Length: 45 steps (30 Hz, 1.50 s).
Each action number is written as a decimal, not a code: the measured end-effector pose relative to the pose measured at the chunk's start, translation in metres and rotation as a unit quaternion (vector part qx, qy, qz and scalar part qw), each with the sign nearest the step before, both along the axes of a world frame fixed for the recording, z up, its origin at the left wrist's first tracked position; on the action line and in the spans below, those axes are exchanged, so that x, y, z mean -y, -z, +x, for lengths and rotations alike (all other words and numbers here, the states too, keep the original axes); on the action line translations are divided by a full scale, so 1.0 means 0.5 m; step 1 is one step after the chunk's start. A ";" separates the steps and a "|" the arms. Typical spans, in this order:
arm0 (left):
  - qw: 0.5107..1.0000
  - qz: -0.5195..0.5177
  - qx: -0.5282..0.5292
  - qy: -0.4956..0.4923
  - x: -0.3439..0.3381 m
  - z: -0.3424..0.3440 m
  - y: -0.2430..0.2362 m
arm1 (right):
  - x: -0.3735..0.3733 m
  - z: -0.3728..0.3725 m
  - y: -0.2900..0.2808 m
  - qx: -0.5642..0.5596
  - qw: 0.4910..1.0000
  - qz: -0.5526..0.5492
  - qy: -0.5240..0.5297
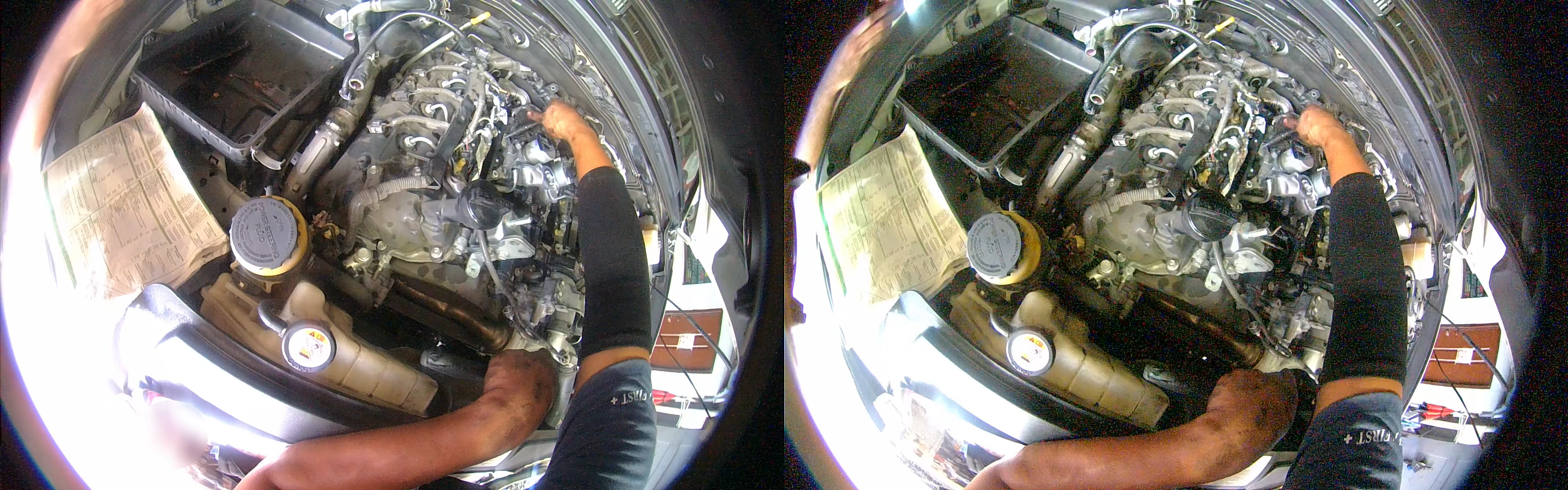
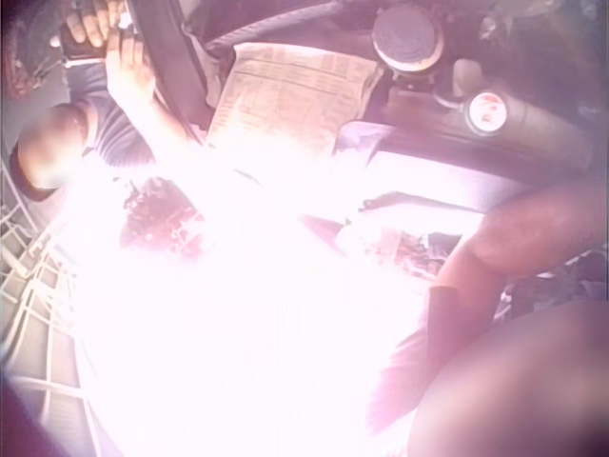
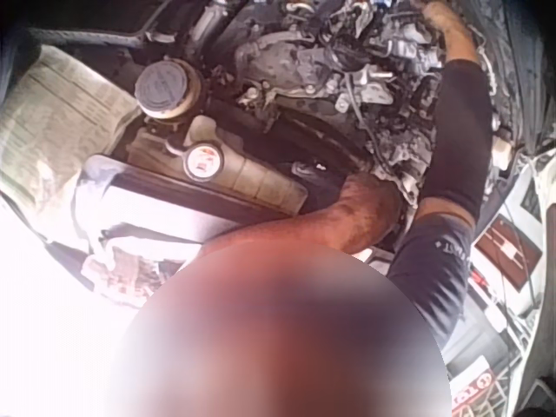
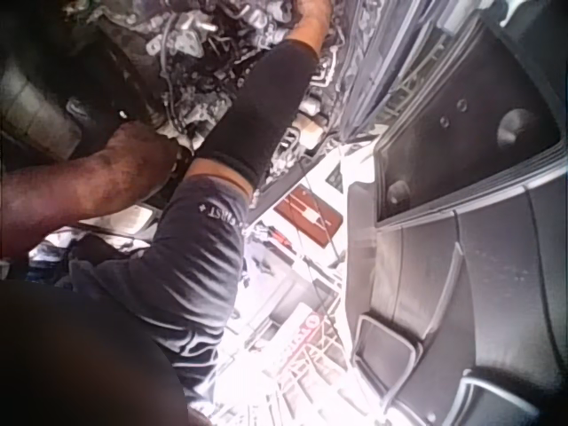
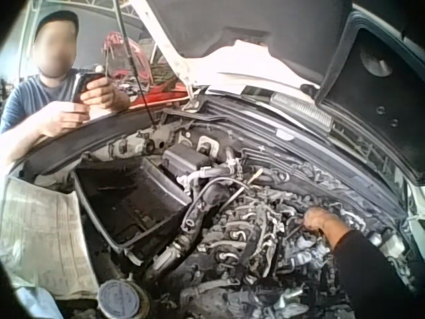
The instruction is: The person works on a car engine with the hood open, using a wrench to tighten bolts and adjusting hoses and components within the engine bay. The hands move between different parts of the engine, manipulating tools and engine parts throughout the clip.
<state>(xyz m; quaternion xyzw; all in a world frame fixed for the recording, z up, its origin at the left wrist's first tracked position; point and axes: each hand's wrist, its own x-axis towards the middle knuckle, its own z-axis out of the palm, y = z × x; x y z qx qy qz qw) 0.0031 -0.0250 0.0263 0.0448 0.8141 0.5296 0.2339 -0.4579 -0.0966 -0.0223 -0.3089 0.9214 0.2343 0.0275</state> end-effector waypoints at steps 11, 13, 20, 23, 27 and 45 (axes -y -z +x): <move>1.000 0.009 0.006 -0.020 -0.012 -0.003 0.006 | 0.048 -0.011 0.031 0.000 0.985 0.150 -0.081; 1.000 -0.003 -0.009 -0.004 -0.014 -0.001 0.009 | 0.076 0.003 0.042 0.005 0.977 0.179 -0.113; 0.999 0.030 0.010 -0.020 -0.001 0.004 0.006 | 0.131 0.041 0.088 0.034 0.965 0.258 -0.043; 0.999 0.030 0.013 -0.023 0.005 0.005 0.002 | 0.122 0.051 0.100 0.021 0.966 0.252 -0.052; 0.999 0.020 0.013 -0.040 -0.004 0.004 0.008 | 0.104 0.062 0.099 -0.005 0.974 0.215 -0.072; 0.975 -0.051 -0.210 -0.049 -0.027 0.033 0.056 | -0.566 0.418 -0.245 0.181 0.977 -0.032 -0.107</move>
